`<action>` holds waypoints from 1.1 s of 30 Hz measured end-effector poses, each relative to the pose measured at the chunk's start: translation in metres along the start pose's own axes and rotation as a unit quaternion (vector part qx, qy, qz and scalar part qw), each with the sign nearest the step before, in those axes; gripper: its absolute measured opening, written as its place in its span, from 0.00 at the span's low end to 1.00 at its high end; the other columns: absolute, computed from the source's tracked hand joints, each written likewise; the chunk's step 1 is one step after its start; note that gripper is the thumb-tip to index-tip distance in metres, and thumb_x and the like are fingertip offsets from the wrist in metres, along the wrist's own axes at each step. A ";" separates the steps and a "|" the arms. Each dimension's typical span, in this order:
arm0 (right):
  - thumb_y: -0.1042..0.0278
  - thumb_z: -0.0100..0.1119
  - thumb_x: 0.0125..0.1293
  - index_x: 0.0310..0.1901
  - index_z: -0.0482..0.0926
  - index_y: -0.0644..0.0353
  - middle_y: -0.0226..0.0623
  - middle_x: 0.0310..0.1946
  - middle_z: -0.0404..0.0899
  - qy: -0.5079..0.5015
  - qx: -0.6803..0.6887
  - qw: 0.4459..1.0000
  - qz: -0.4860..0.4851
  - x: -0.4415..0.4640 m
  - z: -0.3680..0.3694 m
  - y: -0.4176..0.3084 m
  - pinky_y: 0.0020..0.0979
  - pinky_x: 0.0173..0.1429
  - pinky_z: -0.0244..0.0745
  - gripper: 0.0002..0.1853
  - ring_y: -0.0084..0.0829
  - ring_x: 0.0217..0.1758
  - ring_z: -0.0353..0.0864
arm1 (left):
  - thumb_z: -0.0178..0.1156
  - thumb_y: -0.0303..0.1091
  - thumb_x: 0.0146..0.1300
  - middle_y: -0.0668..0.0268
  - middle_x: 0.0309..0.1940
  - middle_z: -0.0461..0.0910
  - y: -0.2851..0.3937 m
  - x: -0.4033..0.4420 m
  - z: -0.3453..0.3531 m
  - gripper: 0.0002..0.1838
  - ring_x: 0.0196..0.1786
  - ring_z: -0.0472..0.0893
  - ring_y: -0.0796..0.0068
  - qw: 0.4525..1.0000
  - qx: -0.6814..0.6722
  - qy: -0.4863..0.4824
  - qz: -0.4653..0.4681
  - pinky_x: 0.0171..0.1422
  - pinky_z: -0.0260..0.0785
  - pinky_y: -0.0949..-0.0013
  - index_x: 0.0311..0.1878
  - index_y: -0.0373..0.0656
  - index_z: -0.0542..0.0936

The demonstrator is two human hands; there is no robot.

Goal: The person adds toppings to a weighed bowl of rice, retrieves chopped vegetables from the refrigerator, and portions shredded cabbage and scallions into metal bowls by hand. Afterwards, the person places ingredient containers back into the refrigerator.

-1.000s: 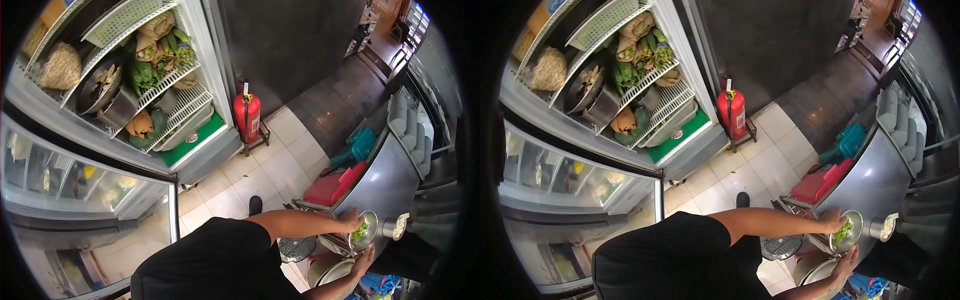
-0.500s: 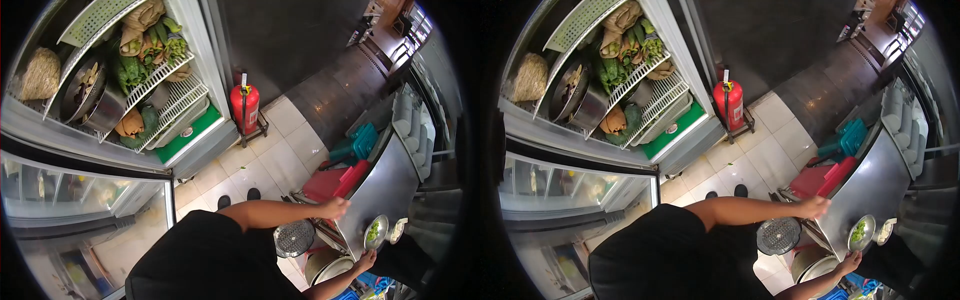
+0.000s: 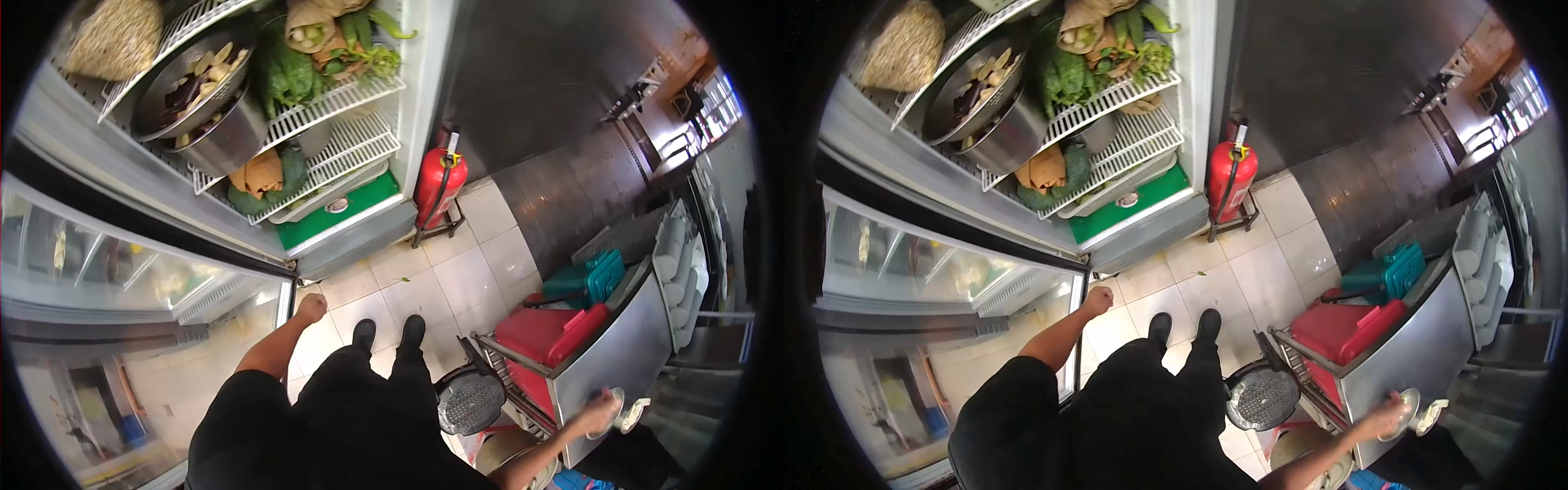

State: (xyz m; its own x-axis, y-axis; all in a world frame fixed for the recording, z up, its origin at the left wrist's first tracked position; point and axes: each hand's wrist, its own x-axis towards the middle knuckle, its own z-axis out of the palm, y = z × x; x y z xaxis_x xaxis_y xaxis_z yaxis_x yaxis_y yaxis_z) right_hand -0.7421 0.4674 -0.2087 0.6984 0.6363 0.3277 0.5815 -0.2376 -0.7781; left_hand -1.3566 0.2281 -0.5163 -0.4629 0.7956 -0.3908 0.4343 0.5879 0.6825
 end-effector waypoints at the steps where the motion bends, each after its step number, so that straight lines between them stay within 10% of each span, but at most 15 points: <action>1: 0.42 0.37 0.72 0.36 0.83 0.62 0.30 0.20 0.71 -0.058 -0.008 0.997 0.040 -0.020 0.029 -0.018 0.28 0.31 0.65 0.31 0.26 0.26 0.68 | 0.56 0.29 0.48 0.54 0.24 0.79 0.002 -0.013 -0.006 0.04 0.33 0.80 0.55 0.998 0.010 0.002 -0.057 0.40 0.72 0.59 0.23 0.40 0.79; 6: 0.61 0.48 0.69 0.45 0.79 0.67 0.49 0.43 0.80 -0.520 0.017 0.832 -0.191 -0.142 0.179 -0.027 0.38 0.54 0.71 0.17 0.39 0.48 0.79 | 0.52 0.26 0.62 0.60 0.22 0.80 -0.011 -0.076 -0.003 0.07 0.20 0.77 0.77 0.928 -0.295 0.011 -0.229 0.23 0.70 0.73 0.38 0.34 0.77; 11: 0.58 0.53 0.67 0.47 0.77 0.66 0.48 0.40 0.80 -0.677 0.059 0.676 -0.287 -0.282 0.274 -0.049 0.34 0.50 0.73 0.17 0.40 0.45 0.79 | 0.53 0.43 0.67 0.64 0.13 0.75 -0.011 -0.131 -0.011 0.20 0.11 0.69 0.79 0.932 -0.240 0.041 -0.270 0.16 0.61 0.72 0.27 0.36 0.79; 13: 0.59 0.54 0.67 0.45 0.77 0.65 0.38 0.36 0.79 -0.798 0.070 0.596 -0.062 -0.349 0.294 -0.102 0.28 0.45 0.74 0.16 0.28 0.40 0.78 | 0.54 0.48 0.66 0.63 0.19 0.77 -0.026 -0.154 -0.009 0.22 0.22 0.75 0.74 0.948 -0.175 0.078 -0.254 0.28 0.67 0.69 0.27 0.36 0.79; 17: 0.50 0.56 0.65 0.51 0.74 0.62 0.32 0.38 0.76 -0.811 0.145 0.563 0.075 -0.428 0.328 -0.164 0.29 0.44 0.73 0.23 0.26 0.41 0.76 | 0.60 0.48 0.62 0.60 0.30 0.82 -0.045 -0.178 0.000 0.19 0.39 0.79 0.71 0.951 -0.177 0.011 -0.253 0.49 0.70 0.68 0.34 0.38 0.83; 22: 0.48 0.54 0.66 0.64 0.58 0.63 0.49 0.59 0.64 -0.782 0.215 0.542 0.218 -0.492 0.369 -0.225 0.38 0.53 0.74 0.34 0.44 0.59 0.69 | 0.62 0.38 0.57 0.54 0.49 0.79 -0.063 -0.180 -0.001 0.23 0.51 0.79 0.61 0.967 -0.104 -0.051 -0.226 0.58 0.70 0.66 0.54 0.38 0.76; 24: 0.53 0.55 0.66 0.66 0.53 0.63 0.52 0.61 0.61 -0.758 0.227 0.558 0.249 -0.508 0.374 -0.242 0.40 0.54 0.74 0.35 0.48 0.60 0.67 | 0.60 0.34 0.59 0.52 0.41 0.82 -0.064 -0.177 -0.002 0.19 0.43 0.82 0.62 0.976 -0.108 -0.026 -0.190 0.48 0.75 0.68 0.51 0.33 0.76; 26: 0.58 0.57 0.65 0.68 0.48 0.62 0.55 0.62 0.59 -0.735 0.237 0.571 0.279 -0.526 0.381 -0.252 0.43 0.55 0.74 0.37 0.52 0.61 0.66 | 0.58 0.36 0.63 0.56 0.29 0.82 -0.039 -0.177 -0.010 0.13 0.27 0.82 0.70 0.854 -0.436 -0.013 -0.284 0.32 0.75 0.70 0.43 0.35 0.78; 29: 0.70 0.58 0.60 0.66 0.49 0.67 0.56 0.61 0.59 -0.699 0.243 0.592 0.318 -0.552 0.408 -0.251 0.47 0.48 0.80 0.37 0.53 0.57 0.70 | 0.56 0.44 0.66 0.64 0.16 0.76 -0.013 -0.169 -0.021 0.17 0.12 0.70 0.80 0.922 -0.241 -0.025 -0.301 0.16 0.63 0.74 0.34 0.37 0.80; 33: 0.68 0.60 0.55 0.56 0.65 0.71 0.53 0.49 0.74 -0.634 0.201 0.691 0.283 -0.546 0.390 -0.270 0.38 0.24 0.83 0.28 0.46 0.37 0.83 | 0.55 0.49 0.66 0.68 0.15 0.72 -0.020 -0.173 -0.024 0.21 0.18 0.70 0.83 0.948 -0.172 0.064 -0.259 0.23 0.61 0.77 0.30 0.39 0.80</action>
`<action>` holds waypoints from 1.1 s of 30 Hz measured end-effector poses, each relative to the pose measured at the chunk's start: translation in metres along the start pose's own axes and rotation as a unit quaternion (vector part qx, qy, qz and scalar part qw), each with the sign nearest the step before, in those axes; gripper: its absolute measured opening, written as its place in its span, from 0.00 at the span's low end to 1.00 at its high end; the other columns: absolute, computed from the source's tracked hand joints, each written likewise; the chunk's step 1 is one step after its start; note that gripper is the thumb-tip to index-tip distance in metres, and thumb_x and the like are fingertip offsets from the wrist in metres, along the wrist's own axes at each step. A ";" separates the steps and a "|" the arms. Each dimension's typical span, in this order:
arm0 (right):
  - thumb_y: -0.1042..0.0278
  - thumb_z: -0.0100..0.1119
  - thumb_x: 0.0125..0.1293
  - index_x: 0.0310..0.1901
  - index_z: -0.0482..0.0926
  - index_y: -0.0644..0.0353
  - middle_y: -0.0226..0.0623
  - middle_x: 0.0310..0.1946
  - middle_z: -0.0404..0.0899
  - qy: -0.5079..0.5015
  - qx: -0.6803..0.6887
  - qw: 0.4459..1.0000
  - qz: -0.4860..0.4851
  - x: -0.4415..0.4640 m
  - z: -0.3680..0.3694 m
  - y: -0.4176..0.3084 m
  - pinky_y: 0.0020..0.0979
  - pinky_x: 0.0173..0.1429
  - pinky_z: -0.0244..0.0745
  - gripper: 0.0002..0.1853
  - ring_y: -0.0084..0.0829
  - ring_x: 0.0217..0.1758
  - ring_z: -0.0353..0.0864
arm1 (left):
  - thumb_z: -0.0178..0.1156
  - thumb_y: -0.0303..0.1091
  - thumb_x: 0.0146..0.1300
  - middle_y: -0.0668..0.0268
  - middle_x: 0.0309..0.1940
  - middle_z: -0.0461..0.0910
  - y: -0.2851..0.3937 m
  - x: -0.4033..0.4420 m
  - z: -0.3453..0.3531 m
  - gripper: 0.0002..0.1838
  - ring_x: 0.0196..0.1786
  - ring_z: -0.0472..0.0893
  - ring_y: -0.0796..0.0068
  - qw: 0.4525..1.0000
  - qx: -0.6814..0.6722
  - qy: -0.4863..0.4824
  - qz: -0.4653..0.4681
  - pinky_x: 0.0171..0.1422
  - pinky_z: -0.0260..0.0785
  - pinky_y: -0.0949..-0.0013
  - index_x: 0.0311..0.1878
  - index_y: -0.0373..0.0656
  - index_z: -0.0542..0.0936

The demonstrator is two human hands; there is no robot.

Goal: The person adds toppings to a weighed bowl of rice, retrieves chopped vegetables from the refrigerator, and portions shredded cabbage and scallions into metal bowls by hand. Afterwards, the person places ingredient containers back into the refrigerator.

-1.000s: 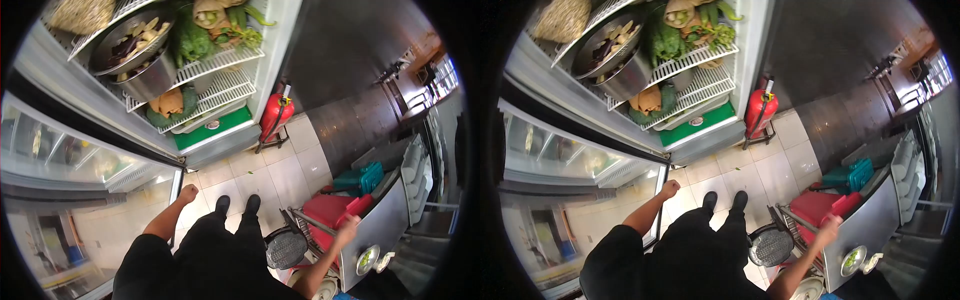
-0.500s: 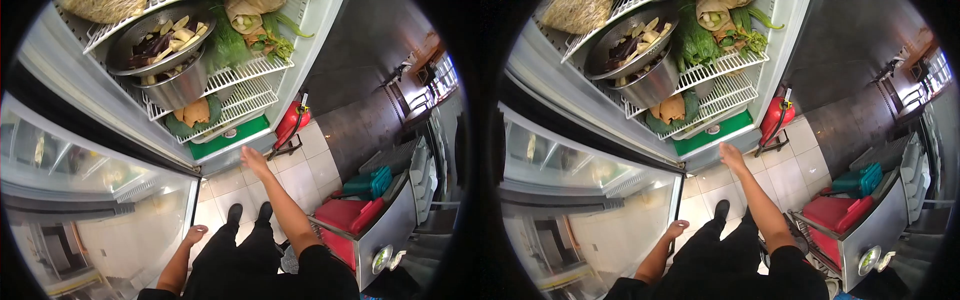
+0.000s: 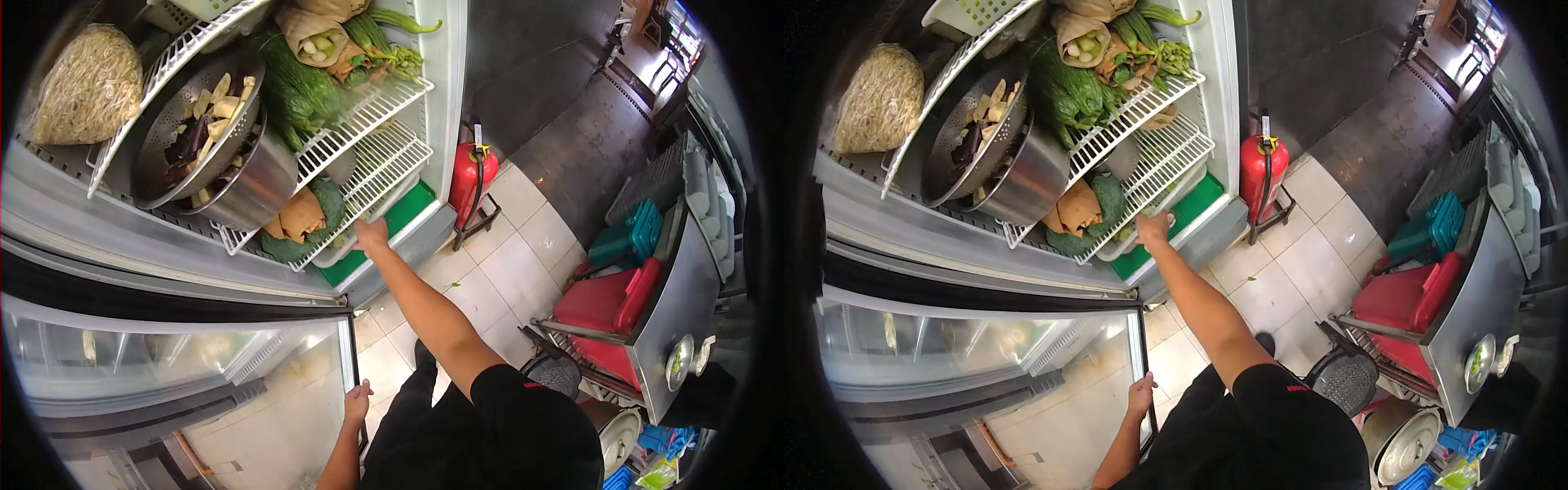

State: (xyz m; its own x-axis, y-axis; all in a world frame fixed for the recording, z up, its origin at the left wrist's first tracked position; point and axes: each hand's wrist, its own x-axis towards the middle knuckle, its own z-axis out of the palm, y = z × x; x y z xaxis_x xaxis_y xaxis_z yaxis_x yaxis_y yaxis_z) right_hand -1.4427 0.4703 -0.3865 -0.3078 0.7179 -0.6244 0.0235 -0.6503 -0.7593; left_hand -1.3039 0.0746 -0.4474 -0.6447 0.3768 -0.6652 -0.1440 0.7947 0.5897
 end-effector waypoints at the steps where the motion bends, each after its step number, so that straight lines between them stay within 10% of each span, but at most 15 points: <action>1: 0.68 0.60 0.55 0.56 0.65 0.71 0.53 0.49 0.74 -0.003 0.000 1.000 -0.003 0.004 0.000 0.005 0.38 0.24 0.83 0.28 0.46 0.37 0.83 | 0.55 0.49 0.66 0.69 0.15 0.71 0.002 -0.001 -0.005 0.20 0.20 0.70 0.84 0.997 -0.069 -0.006 -0.026 0.25 0.60 0.78 0.30 0.40 0.79; 13: 0.73 0.54 0.54 0.42 0.79 0.68 0.42 0.29 0.81 0.026 -0.050 0.998 -0.017 -0.046 -0.112 0.027 0.32 0.18 0.75 0.14 0.33 0.25 0.82 | 0.49 0.54 0.68 0.56 0.53 0.74 0.082 0.054 -0.032 0.32 0.53 0.75 0.67 0.942 -0.327 -0.055 0.047 0.54 0.69 0.63 0.63 0.35 0.63; 25: 0.74 0.53 0.54 0.46 0.79 0.68 0.40 0.31 0.81 0.020 -0.070 0.997 -0.005 -0.117 -0.257 0.070 0.30 0.25 0.75 0.17 0.30 0.25 0.80 | 0.44 0.64 0.66 0.56 0.58 0.70 0.121 0.075 -0.017 0.37 0.59 0.72 0.62 0.816 -0.532 -0.220 0.054 0.59 0.67 0.57 0.62 0.37 0.63; 33: 0.80 0.52 0.58 0.54 0.73 0.69 0.35 0.39 0.79 -0.022 0.040 0.997 -0.058 -0.190 -0.375 0.142 0.25 0.37 0.72 0.20 0.22 0.37 0.76 | 0.55 0.27 0.64 0.60 0.54 0.73 0.091 0.017 0.039 0.21 0.51 0.78 0.68 0.935 -0.296 -0.176 0.086 0.47 0.78 0.63 0.60 0.40 0.64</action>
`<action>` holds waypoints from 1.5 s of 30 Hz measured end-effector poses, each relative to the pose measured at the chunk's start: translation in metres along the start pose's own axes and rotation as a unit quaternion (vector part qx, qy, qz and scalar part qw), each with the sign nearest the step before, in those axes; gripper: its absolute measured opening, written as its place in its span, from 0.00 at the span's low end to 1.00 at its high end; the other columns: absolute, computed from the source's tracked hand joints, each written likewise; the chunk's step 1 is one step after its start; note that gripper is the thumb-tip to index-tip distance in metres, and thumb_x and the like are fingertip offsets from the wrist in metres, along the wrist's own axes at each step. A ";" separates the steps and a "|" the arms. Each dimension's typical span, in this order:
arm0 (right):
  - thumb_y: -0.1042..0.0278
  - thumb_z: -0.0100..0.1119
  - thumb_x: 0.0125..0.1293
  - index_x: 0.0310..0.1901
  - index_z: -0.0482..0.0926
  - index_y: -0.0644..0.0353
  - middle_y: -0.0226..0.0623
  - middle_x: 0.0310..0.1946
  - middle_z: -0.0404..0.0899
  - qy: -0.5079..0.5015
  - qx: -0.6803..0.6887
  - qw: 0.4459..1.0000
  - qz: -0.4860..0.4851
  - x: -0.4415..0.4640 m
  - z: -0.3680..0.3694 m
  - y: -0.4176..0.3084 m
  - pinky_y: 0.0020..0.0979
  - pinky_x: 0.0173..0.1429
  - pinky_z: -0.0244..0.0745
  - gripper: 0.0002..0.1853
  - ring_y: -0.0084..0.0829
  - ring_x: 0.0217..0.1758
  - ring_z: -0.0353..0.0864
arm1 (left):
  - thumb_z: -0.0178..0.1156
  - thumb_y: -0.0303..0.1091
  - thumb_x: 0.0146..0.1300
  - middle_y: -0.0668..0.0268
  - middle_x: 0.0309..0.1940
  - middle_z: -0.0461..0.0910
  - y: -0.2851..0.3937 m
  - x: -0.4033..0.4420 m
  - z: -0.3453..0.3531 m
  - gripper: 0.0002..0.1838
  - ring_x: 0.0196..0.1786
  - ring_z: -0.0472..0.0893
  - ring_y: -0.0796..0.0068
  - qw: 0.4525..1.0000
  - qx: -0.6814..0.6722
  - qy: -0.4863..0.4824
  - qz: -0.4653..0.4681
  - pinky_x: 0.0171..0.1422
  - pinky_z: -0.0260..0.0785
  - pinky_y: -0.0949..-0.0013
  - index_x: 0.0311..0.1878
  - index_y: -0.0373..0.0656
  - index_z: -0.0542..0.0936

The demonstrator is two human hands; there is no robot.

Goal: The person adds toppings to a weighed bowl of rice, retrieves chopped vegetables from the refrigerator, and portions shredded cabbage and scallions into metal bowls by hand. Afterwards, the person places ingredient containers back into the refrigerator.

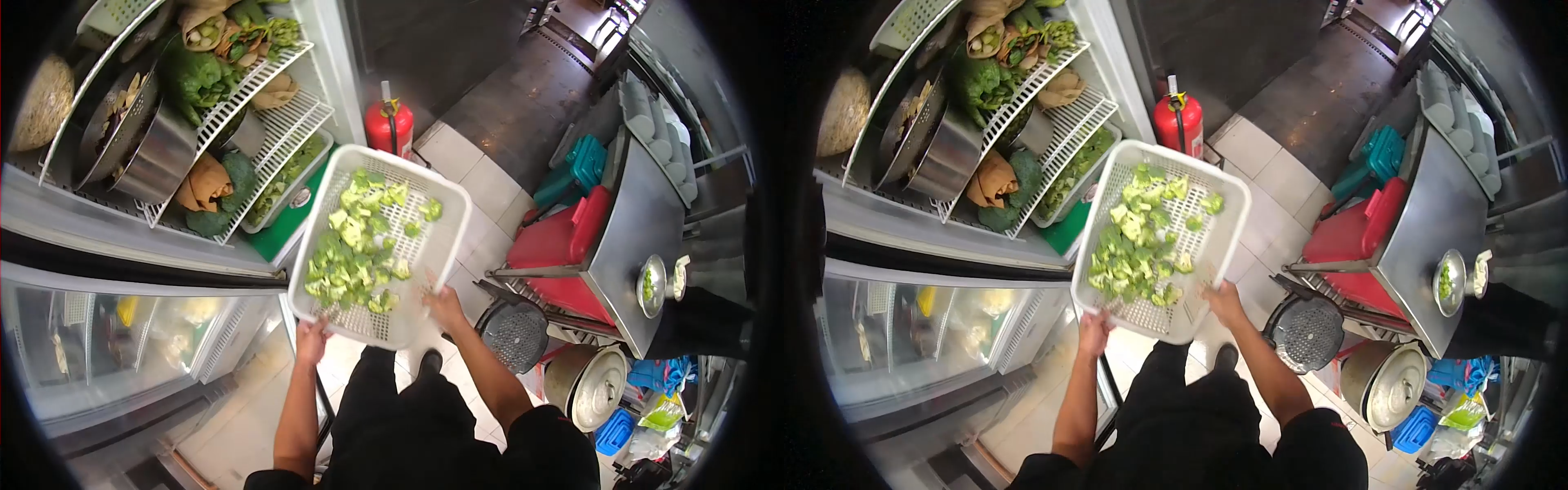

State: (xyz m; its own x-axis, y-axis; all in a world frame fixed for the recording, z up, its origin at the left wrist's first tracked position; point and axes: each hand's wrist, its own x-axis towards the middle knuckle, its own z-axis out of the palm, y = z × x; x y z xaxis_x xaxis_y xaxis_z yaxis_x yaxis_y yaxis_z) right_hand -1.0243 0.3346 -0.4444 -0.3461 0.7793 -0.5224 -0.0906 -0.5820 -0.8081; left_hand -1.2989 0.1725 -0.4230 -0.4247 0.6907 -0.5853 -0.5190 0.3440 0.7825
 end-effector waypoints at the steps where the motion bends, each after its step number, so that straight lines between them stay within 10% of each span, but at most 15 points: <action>1: 0.81 0.52 0.59 0.55 0.72 0.69 0.35 0.42 0.79 0.005 0.031 0.999 -0.015 -0.012 -0.013 0.004 0.25 0.42 0.73 0.21 0.23 0.41 0.76 | 0.52 0.22 0.62 0.62 0.50 0.75 -0.014 -0.018 0.014 0.20 0.50 0.78 0.68 1.000 -0.012 0.020 0.018 0.45 0.79 0.62 0.58 0.40 0.66; 10: 0.69 0.55 0.57 0.48 0.77 0.67 0.42 0.37 0.81 0.130 -0.172 0.976 -0.001 -0.078 -0.149 0.112 0.33 0.45 0.73 0.17 0.29 0.39 0.78 | 0.52 0.21 0.59 0.64 0.45 0.76 -0.137 -0.054 0.063 0.17 0.44 0.80 0.69 0.998 0.001 -0.055 -0.028 0.43 0.79 0.62 0.53 0.43 0.70; 16: 0.75 0.59 0.60 0.51 0.75 0.64 0.32 0.41 0.79 0.222 0.093 0.971 0.017 -0.206 -0.234 0.177 0.30 0.44 0.78 0.16 0.25 0.41 0.78 | 0.55 0.26 0.60 0.61 0.41 0.78 -0.212 -0.105 0.110 0.12 0.41 0.81 0.68 0.970 0.166 -0.086 -0.158 0.42 0.79 0.62 0.48 0.37 0.72; 21: 0.71 0.55 0.62 0.58 0.69 0.60 0.43 0.41 0.80 0.233 0.196 0.952 0.034 -0.274 -0.315 0.223 0.42 0.34 0.83 0.21 0.42 0.38 0.83 | 0.61 0.33 0.60 0.59 0.43 0.80 -0.283 -0.110 0.130 0.16 0.43 0.81 0.68 0.865 0.329 -0.363 -0.105 0.42 0.78 0.67 0.48 0.33 0.76; 23: 0.74 0.52 0.62 0.63 0.63 0.55 0.44 0.43 0.80 0.259 0.181 0.947 0.052 -0.275 -0.338 0.214 0.43 0.30 0.82 0.26 0.41 0.36 0.83 | 0.61 0.33 0.61 0.57 0.42 0.79 -0.301 -0.112 0.144 0.15 0.40 0.81 0.68 0.855 0.370 -0.363 -0.012 0.37 0.78 0.66 0.45 0.30 0.75; 24: 0.75 0.53 0.61 0.62 0.65 0.54 0.42 0.41 0.80 0.271 0.169 0.947 0.029 -0.275 -0.352 0.219 0.38 0.27 0.79 0.26 0.37 0.33 0.82 | 0.60 0.33 0.62 0.57 0.42 0.79 -0.286 -0.130 0.170 0.14 0.38 0.81 0.69 0.912 0.247 -0.246 -0.217 0.35 0.78 0.66 0.44 0.31 0.75; 31: 0.78 0.57 0.55 0.51 0.72 0.61 0.34 0.35 0.78 0.334 0.087 0.939 0.011 -0.252 -0.423 0.221 0.31 0.32 0.78 0.19 0.29 0.31 0.78 | 0.52 0.32 0.64 0.59 0.27 0.81 -0.235 -0.132 0.137 0.12 0.37 0.81 0.71 0.833 0.441 -0.274 -0.189 0.30 0.75 0.70 0.34 0.32 0.78; 39: 0.73 0.58 0.56 0.54 0.69 0.66 0.45 0.45 0.76 0.366 -0.077 0.927 -0.015 -0.228 -0.465 0.255 0.37 0.38 0.78 0.23 0.38 0.39 0.79 | 0.48 0.51 0.62 0.57 0.27 0.80 -0.202 -0.121 0.046 0.23 0.37 0.79 0.63 0.827 0.549 -0.082 -0.093 0.49 0.68 0.63 0.32 0.39 0.80; 41: 0.63 0.57 0.58 0.51 0.70 0.70 0.61 0.46 0.74 0.476 -0.418 0.772 0.047 -0.227 -0.467 0.256 0.48 0.56 0.67 0.23 0.57 0.49 0.74 | 0.48 0.52 0.63 0.55 0.32 0.81 -0.190 -0.125 0.042 0.23 0.41 0.79 0.62 0.820 0.558 -0.093 -0.084 0.51 0.68 0.63 0.34 0.39 0.80; 45: 0.62 0.53 0.64 0.47 0.73 0.66 0.58 0.48 0.75 0.495 -0.540 0.681 -0.009 -0.249 -0.398 0.170 0.49 0.47 0.69 0.16 0.56 0.46 0.76 | 0.47 0.54 0.66 0.58 0.31 0.80 -0.207 -0.125 0.023 0.25 0.36 0.80 0.67 0.856 0.506 -0.051 -0.092 0.46 0.71 0.65 0.42 0.38 0.78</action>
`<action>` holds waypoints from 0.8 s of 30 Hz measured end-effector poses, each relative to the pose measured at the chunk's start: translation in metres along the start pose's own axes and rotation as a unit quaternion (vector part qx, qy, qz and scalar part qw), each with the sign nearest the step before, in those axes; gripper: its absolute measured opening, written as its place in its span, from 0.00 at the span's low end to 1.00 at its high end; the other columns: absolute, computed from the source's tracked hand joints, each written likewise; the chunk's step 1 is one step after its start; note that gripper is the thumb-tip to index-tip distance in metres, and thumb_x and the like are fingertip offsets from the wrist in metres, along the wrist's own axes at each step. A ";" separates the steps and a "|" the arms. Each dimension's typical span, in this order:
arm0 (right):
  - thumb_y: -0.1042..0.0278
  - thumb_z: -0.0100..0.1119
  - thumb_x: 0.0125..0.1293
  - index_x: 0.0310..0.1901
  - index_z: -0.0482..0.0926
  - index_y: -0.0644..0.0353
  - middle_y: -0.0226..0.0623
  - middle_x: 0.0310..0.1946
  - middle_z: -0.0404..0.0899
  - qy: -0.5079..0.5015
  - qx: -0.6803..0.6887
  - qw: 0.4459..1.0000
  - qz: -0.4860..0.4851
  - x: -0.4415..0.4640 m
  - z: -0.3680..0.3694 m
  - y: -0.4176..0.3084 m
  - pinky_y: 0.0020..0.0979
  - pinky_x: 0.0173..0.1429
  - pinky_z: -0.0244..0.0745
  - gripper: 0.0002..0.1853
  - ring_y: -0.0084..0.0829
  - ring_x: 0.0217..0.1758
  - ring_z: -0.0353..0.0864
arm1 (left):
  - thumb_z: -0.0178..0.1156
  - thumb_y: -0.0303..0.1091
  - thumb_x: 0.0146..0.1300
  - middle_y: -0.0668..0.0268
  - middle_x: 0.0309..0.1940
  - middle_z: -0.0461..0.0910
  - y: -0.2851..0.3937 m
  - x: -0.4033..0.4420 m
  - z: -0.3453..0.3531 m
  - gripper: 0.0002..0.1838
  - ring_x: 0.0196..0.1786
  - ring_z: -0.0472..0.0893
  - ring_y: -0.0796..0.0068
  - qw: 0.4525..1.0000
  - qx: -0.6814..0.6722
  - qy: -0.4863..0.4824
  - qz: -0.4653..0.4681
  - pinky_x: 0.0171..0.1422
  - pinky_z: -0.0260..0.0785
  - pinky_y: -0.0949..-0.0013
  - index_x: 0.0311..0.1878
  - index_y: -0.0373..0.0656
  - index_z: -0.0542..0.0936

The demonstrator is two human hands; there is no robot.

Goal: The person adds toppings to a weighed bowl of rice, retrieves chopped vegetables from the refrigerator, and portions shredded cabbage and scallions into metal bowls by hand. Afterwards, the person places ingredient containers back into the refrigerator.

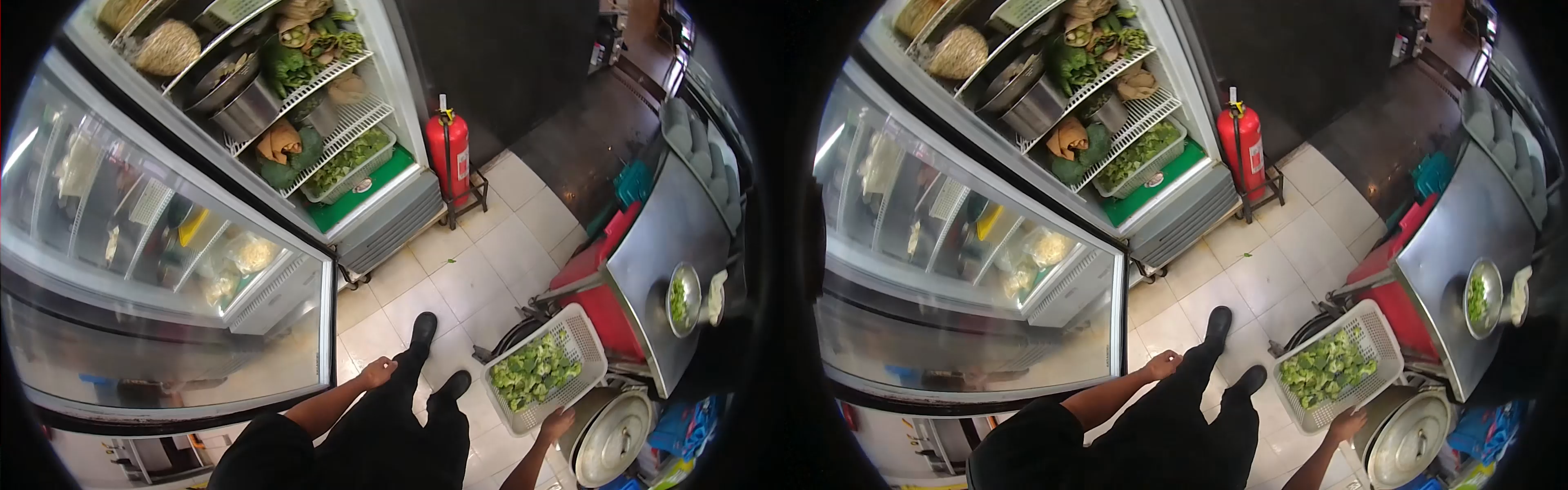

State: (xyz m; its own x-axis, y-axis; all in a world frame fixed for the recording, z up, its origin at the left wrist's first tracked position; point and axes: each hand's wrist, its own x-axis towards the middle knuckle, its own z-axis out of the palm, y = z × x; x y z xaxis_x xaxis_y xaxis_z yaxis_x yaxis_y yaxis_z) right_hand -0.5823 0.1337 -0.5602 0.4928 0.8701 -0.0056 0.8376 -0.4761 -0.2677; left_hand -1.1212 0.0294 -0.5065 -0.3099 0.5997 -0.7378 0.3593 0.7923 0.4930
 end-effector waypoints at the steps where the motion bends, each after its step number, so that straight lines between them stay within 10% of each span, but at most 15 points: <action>1: 0.62 0.51 0.66 0.44 0.75 0.66 0.58 0.44 0.77 0.016 -0.002 1.000 -0.022 -0.003 -0.017 -0.022 0.48 0.44 0.70 0.15 0.56 0.43 0.77 | 0.47 0.54 0.67 0.59 0.31 0.80 0.003 -0.006 -0.002 0.26 0.33 0.80 0.69 0.997 -0.063 -0.010 -0.033 0.43 0.72 0.66 0.43 0.37 0.78; 5: 0.49 0.41 0.72 0.20 0.69 0.69 0.42 0.11 0.64 -0.014 0.247 0.967 -0.056 -0.018 -0.018 -0.108 0.41 0.23 0.57 0.29 0.34 0.15 0.61 | 0.47 0.51 0.68 0.65 0.24 0.78 -0.019 0.005 -0.007 0.23 0.25 0.77 0.77 0.981 -0.194 -0.026 -0.007 0.33 0.71 0.72 0.42 0.38 0.78; 10: 0.44 0.38 0.70 0.22 0.77 0.63 0.50 0.20 0.76 -0.169 0.044 0.962 -0.209 -0.026 -0.012 -0.245 0.47 0.33 0.67 0.31 0.50 0.25 0.76 | 0.55 0.48 0.64 0.61 0.19 0.79 -0.002 0.009 -0.048 0.21 0.24 0.79 0.72 0.990 -0.089 0.073 0.081 0.33 0.72 0.67 0.25 0.38 0.80; 14: 0.62 0.46 0.66 0.38 0.77 0.63 0.53 0.32 0.78 -0.363 0.089 0.812 -0.447 -0.012 0.036 -0.345 0.46 0.44 0.71 0.13 0.51 0.42 0.77 | 0.58 0.46 0.60 0.55 0.20 0.79 0.007 0.045 -0.101 0.20 0.25 0.80 0.63 0.982 -0.085 0.158 0.061 0.34 0.71 0.61 0.23 0.37 0.79; 17: 0.59 0.46 0.68 0.35 0.78 0.65 0.48 0.26 0.79 -0.226 0.154 0.823 -0.497 -0.023 0.086 -0.400 0.45 0.42 0.72 0.17 0.47 0.32 0.79 | 0.55 0.36 0.61 0.54 0.25 0.80 0.007 0.076 -0.134 0.13 0.31 0.80 0.62 0.977 -0.088 0.178 0.074 0.37 0.70 0.62 0.26 0.37 0.78; 18: 0.59 0.46 0.68 0.35 0.78 0.65 0.48 0.26 0.79 -0.229 0.154 0.824 -0.496 -0.027 0.085 -0.425 0.45 0.42 0.72 0.17 0.47 0.32 0.79 | 0.55 0.36 0.61 0.54 0.25 0.80 0.008 0.084 -0.144 0.13 0.31 0.80 0.62 0.978 -0.086 0.177 0.072 0.37 0.70 0.62 0.26 0.37 0.78; 20: 0.57 0.48 0.68 0.34 0.78 0.65 0.48 0.24 0.79 -0.485 0.275 0.809 -0.187 -0.034 0.060 -0.492 0.42 0.36 0.72 0.17 0.42 0.26 0.79 | 0.48 0.27 0.60 0.55 0.30 0.79 0.015 0.098 -0.166 0.09 0.34 0.79 0.63 0.943 -0.043 0.245 0.222 0.40 0.70 0.64 0.29 0.38 0.78; 24: 0.54 0.48 0.69 0.35 0.80 0.65 0.48 0.25 0.79 -0.454 0.221 0.836 -0.217 -0.036 0.079 -0.549 0.38 0.34 0.74 0.20 0.39 0.24 0.78 | 0.43 0.23 0.61 0.60 0.30 0.73 0.040 0.119 -0.209 0.11 0.32 0.75 0.70 0.950 -0.155 0.204 0.177 0.42 0.69 0.70 0.30 0.39 0.77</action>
State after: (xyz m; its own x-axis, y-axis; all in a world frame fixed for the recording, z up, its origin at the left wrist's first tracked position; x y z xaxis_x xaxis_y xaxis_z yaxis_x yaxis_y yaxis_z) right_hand -1.0785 0.3739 -0.4891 -0.3835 0.7826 -0.4904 0.6234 -0.1724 -0.7627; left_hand -1.3279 0.1561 -0.4783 -0.5559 0.7781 -0.2925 0.2470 0.4906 0.8356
